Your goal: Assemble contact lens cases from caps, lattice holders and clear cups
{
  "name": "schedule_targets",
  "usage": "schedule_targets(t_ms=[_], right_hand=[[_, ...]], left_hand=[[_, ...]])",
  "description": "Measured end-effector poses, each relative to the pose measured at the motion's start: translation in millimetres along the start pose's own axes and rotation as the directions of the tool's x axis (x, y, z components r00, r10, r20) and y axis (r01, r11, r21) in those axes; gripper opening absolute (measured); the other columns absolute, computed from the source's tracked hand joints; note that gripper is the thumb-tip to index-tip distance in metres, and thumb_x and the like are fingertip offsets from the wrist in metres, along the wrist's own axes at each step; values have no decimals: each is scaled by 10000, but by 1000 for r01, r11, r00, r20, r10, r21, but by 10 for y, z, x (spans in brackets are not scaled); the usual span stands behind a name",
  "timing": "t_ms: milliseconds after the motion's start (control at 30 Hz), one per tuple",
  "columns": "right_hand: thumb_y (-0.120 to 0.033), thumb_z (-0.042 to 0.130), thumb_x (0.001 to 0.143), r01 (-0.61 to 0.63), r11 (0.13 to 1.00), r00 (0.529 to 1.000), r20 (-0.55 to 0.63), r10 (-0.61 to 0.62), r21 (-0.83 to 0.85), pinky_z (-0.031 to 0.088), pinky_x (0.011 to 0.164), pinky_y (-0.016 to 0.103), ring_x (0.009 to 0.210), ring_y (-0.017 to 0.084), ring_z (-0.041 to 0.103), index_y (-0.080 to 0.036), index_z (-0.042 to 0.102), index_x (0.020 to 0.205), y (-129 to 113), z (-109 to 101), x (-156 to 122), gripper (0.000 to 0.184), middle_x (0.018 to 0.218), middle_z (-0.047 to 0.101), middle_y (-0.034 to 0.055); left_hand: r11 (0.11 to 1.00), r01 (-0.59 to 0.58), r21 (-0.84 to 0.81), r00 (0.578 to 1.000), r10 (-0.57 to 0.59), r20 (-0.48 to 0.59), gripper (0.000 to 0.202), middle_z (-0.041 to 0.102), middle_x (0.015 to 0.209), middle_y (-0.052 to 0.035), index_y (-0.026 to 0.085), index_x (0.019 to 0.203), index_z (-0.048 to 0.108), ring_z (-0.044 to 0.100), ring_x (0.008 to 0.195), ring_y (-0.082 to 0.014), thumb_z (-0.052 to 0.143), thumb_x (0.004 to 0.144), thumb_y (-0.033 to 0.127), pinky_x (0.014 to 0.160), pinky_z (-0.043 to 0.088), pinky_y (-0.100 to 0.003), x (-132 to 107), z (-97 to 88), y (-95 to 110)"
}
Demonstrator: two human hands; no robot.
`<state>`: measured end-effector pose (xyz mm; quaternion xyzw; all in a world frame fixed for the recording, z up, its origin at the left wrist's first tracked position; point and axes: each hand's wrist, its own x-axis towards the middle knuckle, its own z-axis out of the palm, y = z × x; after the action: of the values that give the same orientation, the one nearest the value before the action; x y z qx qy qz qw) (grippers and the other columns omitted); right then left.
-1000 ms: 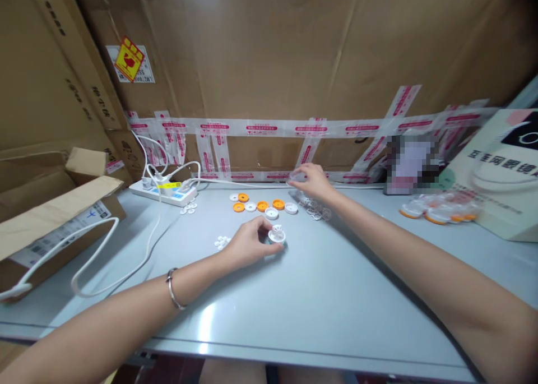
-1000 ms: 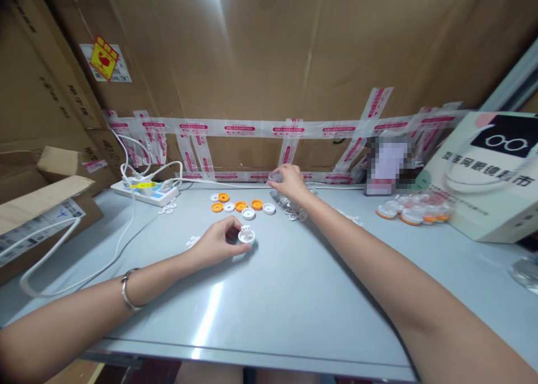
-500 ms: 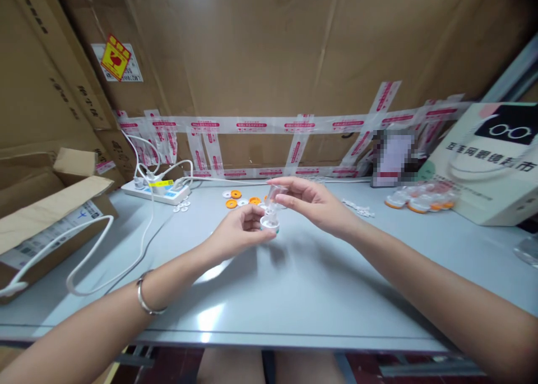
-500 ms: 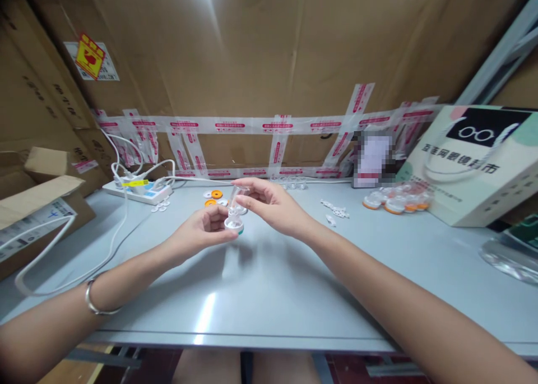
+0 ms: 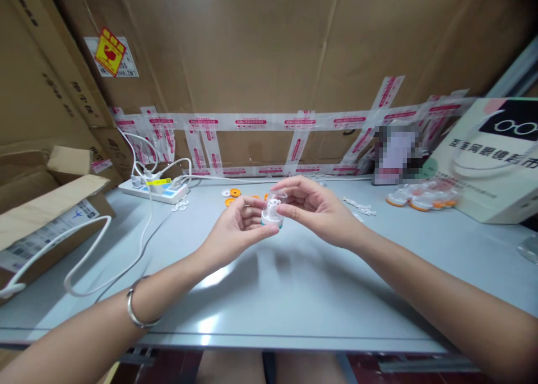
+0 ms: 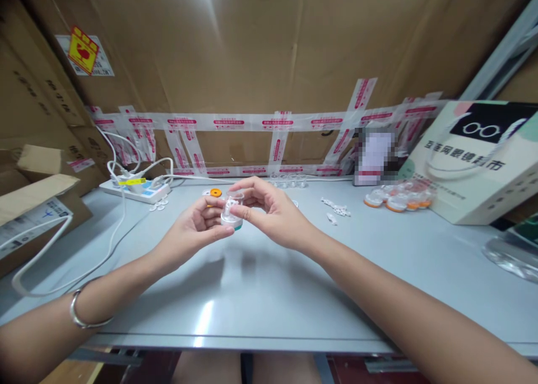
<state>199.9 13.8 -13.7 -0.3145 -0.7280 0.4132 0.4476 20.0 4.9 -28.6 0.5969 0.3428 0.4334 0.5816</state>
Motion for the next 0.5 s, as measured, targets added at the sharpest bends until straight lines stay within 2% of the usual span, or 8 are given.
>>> schedule_targets(t_ms=[267,500], right_hand=[[-322,618,784,1,1000,1000,-18,-1,-22,486,762,318,832,151,621,-233,576,987,-4,13,-5,226,874,665,16],[-298,610,790,23,999,999,-23,-24,-34,508,750,325,822,155,632,-228,587,971,-2,35,3,195,917,673,29]], left_hand=[[998,-58,-2,998,58,-19,271,634,890,-5,173,860,508,610,831,-135,717,690,207,753,458,-286,-15,6,-21],[998,-59,13,998,59,-37,257,635,905,-20,159,858,528,607,845,-138,715,686,200,784,468,-297,-22,16,-33]])
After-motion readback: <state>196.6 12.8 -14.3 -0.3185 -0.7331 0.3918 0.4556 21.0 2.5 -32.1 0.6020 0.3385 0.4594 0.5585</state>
